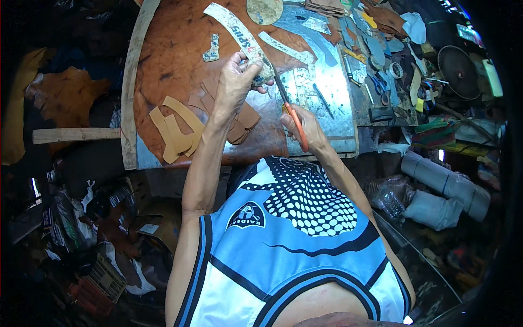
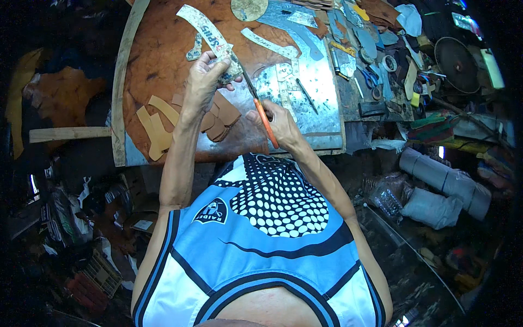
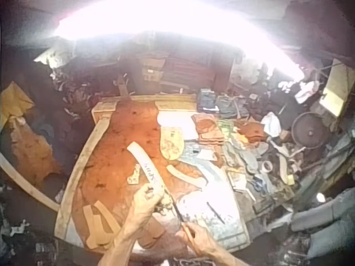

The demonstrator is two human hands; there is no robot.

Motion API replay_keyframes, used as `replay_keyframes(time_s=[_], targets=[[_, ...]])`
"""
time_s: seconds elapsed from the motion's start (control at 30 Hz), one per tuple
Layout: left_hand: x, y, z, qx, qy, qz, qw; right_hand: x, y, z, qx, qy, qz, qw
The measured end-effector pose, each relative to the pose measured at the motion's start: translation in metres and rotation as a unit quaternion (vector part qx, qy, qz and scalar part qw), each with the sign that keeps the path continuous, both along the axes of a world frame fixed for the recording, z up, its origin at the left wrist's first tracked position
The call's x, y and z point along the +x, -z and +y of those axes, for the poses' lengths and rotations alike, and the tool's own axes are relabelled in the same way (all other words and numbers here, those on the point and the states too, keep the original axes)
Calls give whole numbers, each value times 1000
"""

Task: Cutting out shoe component patterns from leather using scissors and a marker.

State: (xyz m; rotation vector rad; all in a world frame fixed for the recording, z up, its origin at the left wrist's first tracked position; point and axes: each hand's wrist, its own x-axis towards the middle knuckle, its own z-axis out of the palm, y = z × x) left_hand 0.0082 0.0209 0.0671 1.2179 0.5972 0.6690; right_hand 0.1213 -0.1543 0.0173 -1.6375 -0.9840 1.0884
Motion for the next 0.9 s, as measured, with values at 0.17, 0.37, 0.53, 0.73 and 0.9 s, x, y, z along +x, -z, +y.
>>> replay_keyframes(time_s=[0.17, 0.37, 0.53, 0.73, 0.9], targets=[[-2, 1, 0, 12, 4, 7, 1000, 1, -5, 1, -12, -7, 6, 1000], [-1, 1, 4, 14, -2, 23, 1000, 2, -6, 4, -26, -9, -10, 1000], [0, -3, 3, 34, -1, 39, 999, 3, -7, 6, -27, -10, -16, 999], [2, -2, 2, 40, 4, 36, 999, 2, -8, 6, -28, 9, -18, 999], [2, -5, -4, 32, 10, 33, 999, -1, 1, 4, 25, 16, -74, 997]])
